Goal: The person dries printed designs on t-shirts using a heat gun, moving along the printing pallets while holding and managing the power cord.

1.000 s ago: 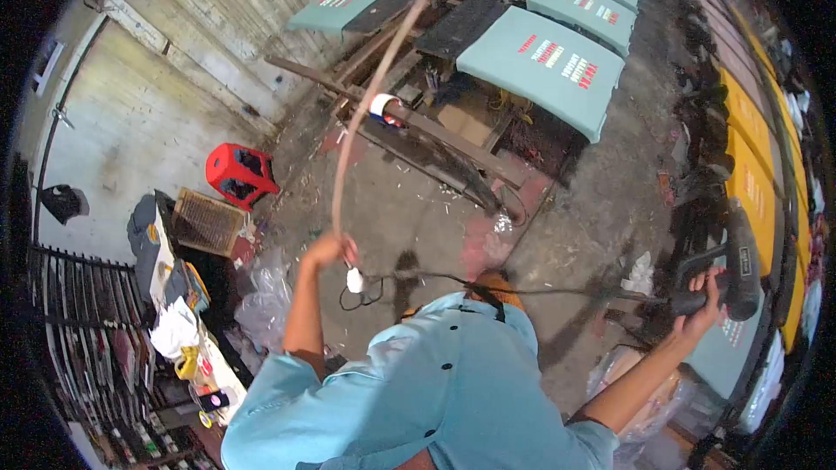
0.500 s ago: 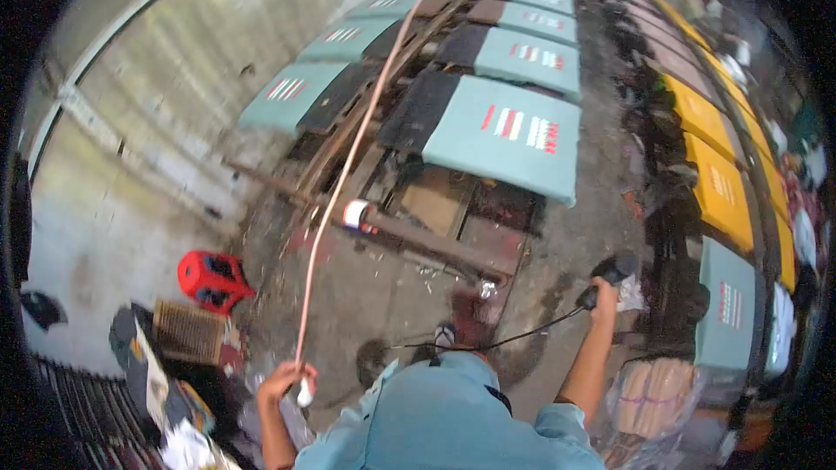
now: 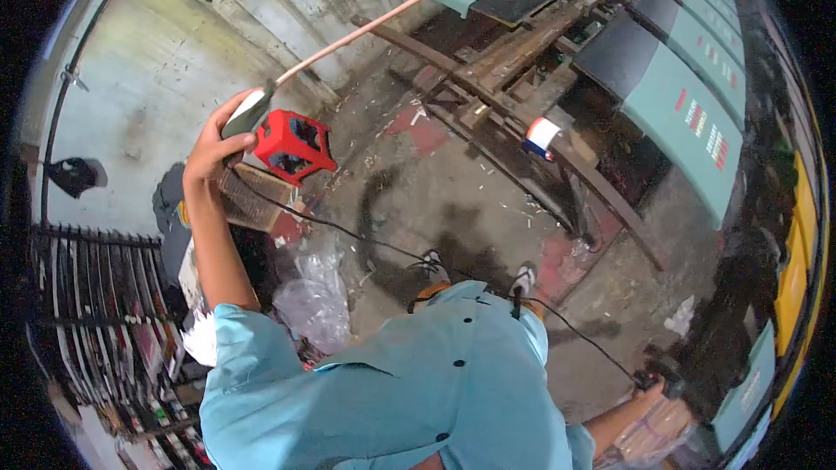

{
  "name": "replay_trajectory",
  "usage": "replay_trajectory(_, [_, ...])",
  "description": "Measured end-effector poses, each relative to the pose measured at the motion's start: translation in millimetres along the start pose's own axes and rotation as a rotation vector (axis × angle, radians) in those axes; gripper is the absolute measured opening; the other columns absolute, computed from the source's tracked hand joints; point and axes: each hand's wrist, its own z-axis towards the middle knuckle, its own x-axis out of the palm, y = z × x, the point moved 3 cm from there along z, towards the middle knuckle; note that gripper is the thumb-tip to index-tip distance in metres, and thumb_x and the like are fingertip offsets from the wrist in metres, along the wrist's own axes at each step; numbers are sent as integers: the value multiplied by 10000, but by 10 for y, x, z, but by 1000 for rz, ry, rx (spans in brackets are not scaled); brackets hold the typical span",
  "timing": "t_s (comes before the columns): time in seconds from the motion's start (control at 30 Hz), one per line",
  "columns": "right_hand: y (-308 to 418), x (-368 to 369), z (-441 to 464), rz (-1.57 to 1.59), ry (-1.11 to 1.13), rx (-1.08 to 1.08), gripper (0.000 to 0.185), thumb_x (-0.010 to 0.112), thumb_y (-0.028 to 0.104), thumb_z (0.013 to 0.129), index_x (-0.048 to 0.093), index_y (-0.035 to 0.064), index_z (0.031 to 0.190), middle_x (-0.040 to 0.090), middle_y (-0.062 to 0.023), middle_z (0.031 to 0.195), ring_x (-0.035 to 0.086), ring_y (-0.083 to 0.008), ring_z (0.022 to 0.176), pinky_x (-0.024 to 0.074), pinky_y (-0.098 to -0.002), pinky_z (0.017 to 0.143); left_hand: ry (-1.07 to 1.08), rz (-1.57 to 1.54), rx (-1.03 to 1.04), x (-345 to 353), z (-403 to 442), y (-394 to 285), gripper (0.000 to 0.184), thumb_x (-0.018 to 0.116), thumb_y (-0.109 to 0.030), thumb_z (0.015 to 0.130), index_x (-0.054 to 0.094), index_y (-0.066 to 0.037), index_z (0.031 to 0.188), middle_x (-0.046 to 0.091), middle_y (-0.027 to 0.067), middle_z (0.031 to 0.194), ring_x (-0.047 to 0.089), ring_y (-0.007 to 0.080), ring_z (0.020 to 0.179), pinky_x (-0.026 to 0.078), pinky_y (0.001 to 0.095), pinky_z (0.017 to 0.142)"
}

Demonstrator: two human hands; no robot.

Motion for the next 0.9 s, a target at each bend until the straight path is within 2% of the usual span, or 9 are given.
replay_trajectory(0.2, [-716,-705,-1921,26,-364,-30,232,601,246,882,583,109,1069,605,-92,1008,587,-235,859,545,-404,698,-149,391,-26,-911,798,413,525,814,-199,779,624,-104,1258,627,-23,835,481,49,607,375,224,508])
replay_trajectory(0.27, [-938,-891,-2404,71,-426,-29,257,608,251,877,582,109,1089,604,-99,1036,589,-244,880,549,-413,708,-156,515,337,-1124,1043,503,492,823,-233,776,641,-63,1200,635,-9,827,545,86,679,442,253,582])
replay_trajectory(0.33, [-1133,-1058,-2767,132,-474,-26,281,615,257,873,581,108,1109,603,-105,1064,591,-252,902,554,-421,718,-28,704,111,-1349,1183,488,444,817,-258,788,655,-15,1123,644,-1,821,582,112,740,472,278,650])
replay_trajectory(0.43, [-1466,-1288,-3156,286,-549,-4,319,626,265,867,579,107,1140,602,-115,1107,594,-265,934,562,-434,733,17,560,40,-1272,1036,48,369,787,-292,826,680,-28,1060,603,-18,748,506,60,618,379,239,534])
replay_trajectory(0.53, [-1877,-1506,-3056,710,-731,-105,409,609,381,851,560,91,1134,563,-147,1140,550,-340,1020,583,-483,745,-118,289,56,-1226,875,-189,443,701,-330,896,589,-91,1251,503,-58,696,417,28,509,273,202,417])
replay_trajectory(0.67, [-2122,-1712,-3056,923,-689,399,468,640,381,819,546,58,1145,599,-145,1094,555,-321,1043,612,-411,714,5,-51,280,-829,581,-930,512,609,-404,945,511,-152,1380,465,-61,690,361,5,468,195,165,378])
replay_trajectory(0.77, [-2407,-1757,-2660,1346,-250,583,553,651,468,764,543,93,1156,642,-145,1033,638,-210,807,521,-328,626,7,-254,283,-499,181,-1345,507,605,-399,954,534,-126,1376,449,-79,663,305,1,439,193,168,371])
replay_trajectory(0.8, [-2618,-1822,-2390,1357,-167,457,458,695,327,739,562,29,1061,633,-155,921,622,-244,731,565,-289,566,12,-324,307,-457,162,-1415,506,598,-397,960,533,-121,1379,426,-92,645,293,-2,434,188,168,364])
replay_trajectory(0.9, [-2909,-1781,-1733,1328,-264,225,220,651,220,744,485,78,772,514,-13,683,541,-136,573,434,-239,471,-22,-406,395,-241,-58,-1794,510,551,-364,1001,495,-82,1422,316,-145,589,238,-21,427,180,163,351])
